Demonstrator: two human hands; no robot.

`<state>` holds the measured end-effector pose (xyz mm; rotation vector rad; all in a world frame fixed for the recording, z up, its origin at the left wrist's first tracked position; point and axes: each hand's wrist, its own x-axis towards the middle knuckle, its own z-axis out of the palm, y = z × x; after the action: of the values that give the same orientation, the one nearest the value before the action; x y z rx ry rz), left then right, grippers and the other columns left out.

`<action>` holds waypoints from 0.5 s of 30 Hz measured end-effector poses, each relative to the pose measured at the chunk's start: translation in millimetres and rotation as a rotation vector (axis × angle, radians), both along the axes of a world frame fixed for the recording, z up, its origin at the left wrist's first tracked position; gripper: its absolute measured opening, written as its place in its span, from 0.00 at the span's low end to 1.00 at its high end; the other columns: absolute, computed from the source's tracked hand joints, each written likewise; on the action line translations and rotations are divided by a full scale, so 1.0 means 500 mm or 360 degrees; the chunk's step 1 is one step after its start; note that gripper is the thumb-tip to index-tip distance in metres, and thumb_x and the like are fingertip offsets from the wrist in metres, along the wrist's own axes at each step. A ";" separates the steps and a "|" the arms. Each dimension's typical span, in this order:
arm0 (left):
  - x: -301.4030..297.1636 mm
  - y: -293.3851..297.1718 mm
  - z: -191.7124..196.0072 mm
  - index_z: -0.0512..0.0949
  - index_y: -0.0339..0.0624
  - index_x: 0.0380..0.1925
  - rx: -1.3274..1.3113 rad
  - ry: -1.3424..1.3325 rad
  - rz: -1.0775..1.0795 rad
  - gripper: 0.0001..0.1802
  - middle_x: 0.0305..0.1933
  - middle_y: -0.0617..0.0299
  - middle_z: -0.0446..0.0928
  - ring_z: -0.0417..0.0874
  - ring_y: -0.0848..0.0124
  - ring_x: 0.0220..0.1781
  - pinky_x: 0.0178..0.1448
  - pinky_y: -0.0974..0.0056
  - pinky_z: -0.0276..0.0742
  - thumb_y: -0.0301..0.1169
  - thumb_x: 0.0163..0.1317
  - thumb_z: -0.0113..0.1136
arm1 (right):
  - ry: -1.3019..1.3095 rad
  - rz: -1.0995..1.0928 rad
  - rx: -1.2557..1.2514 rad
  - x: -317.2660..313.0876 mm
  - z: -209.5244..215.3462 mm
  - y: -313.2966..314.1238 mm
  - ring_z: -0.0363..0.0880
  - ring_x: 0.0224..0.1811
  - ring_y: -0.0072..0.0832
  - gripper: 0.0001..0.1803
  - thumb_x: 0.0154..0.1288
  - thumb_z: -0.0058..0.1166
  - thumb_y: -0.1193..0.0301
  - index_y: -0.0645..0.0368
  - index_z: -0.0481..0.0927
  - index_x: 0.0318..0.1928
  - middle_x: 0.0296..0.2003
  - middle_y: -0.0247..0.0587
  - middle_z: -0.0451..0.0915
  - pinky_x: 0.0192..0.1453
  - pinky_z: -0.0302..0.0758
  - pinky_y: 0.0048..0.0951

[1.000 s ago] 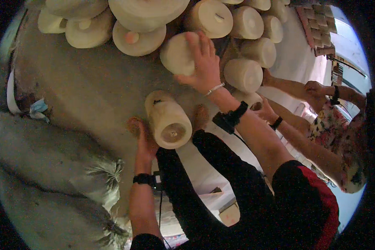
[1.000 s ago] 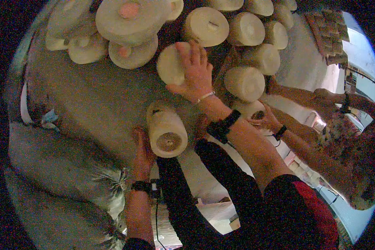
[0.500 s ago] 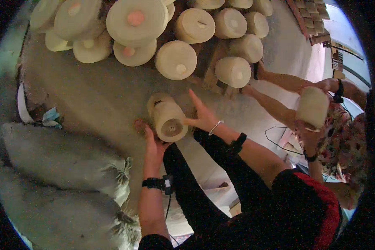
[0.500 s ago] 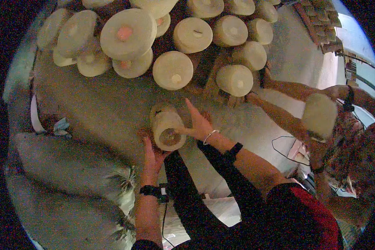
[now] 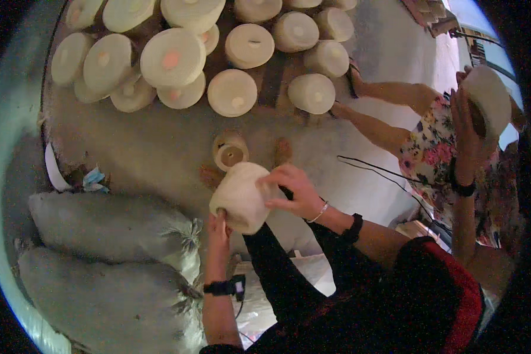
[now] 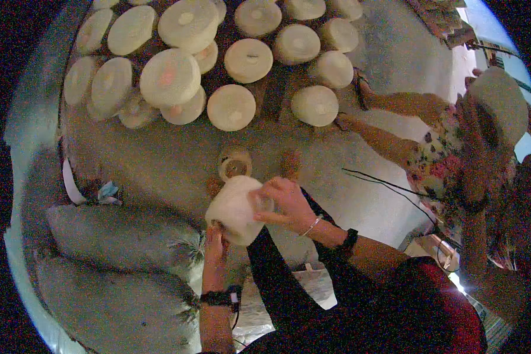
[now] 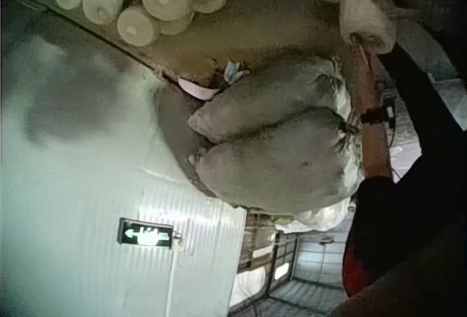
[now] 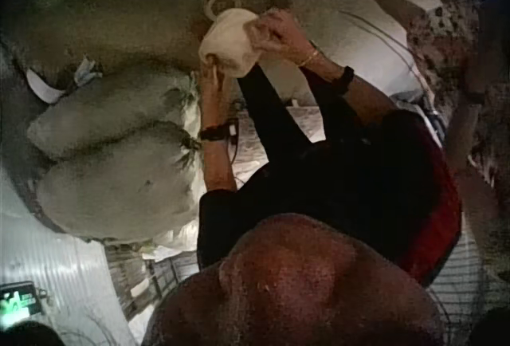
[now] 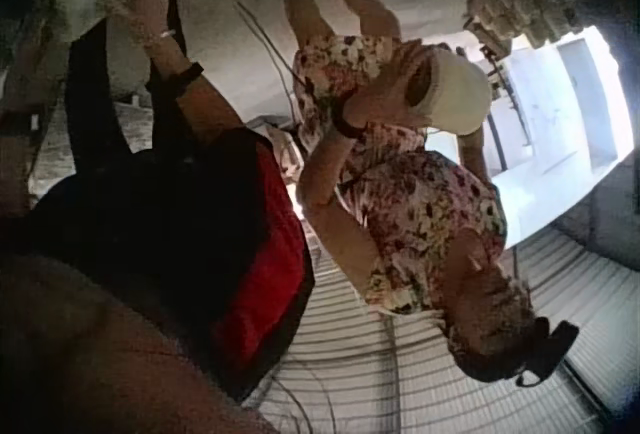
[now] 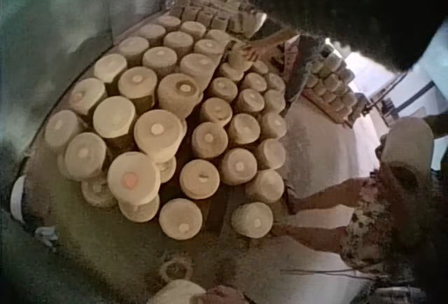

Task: The person is stacking and organizing large white textile spools on pallets in a warehouse.

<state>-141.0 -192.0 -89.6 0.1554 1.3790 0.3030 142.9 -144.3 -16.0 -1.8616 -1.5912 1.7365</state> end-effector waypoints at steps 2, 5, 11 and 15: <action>-0.013 0.024 0.033 0.64 0.50 0.70 0.0005 -0.0133 0.0092 0.30 0.61 0.62 0.74 0.76 0.74 0.56 0.51 0.67 0.76 0.45 0.72 0.55 | 0.0074 -0.0321 0.0304 0.032 -0.002 -0.017 0.63 0.70 0.43 0.47 0.59 0.64 0.45 0.56 0.62 0.72 0.66 0.50 0.67 0.74 0.60 0.42; 0.020 0.112 0.112 0.69 0.47 0.62 -0.0318 -0.0053 -0.0554 0.20 0.42 0.70 0.77 0.70 0.82 0.34 0.40 0.70 0.70 0.43 0.76 0.49 | 0.1234 -0.0871 -0.0557 0.039 0.017 -0.033 0.57 0.75 0.37 0.54 0.57 0.66 0.46 0.55 0.53 0.76 0.72 0.46 0.60 0.76 0.56 0.40; 0.096 0.151 0.117 0.62 0.51 0.70 -0.0137 -0.0450 -0.0386 0.27 0.55 0.65 0.77 0.78 0.76 0.47 0.45 0.66 0.77 0.44 0.76 0.48 | 0.1677 -0.1011 -0.1008 0.102 0.022 -0.037 0.48 0.78 0.34 0.71 0.44 0.77 0.49 0.54 0.40 0.78 0.76 0.40 0.51 0.79 0.51 0.40; 0.126 0.152 0.044 0.56 0.53 0.75 -0.0088 -0.0463 -0.0432 0.31 0.63 0.61 0.73 0.77 0.71 0.58 0.55 0.61 0.77 0.45 0.76 0.47 | 0.1330 -0.1177 -0.0913 0.113 -0.018 -0.016 0.47 0.78 0.35 0.70 0.45 0.77 0.52 0.56 0.40 0.78 0.76 0.41 0.51 0.80 0.48 0.42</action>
<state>-77.8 -115.8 -67.7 0.2402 1.0616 0.0565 199.3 -152.1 -25.2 -1.2675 -0.0847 2.1980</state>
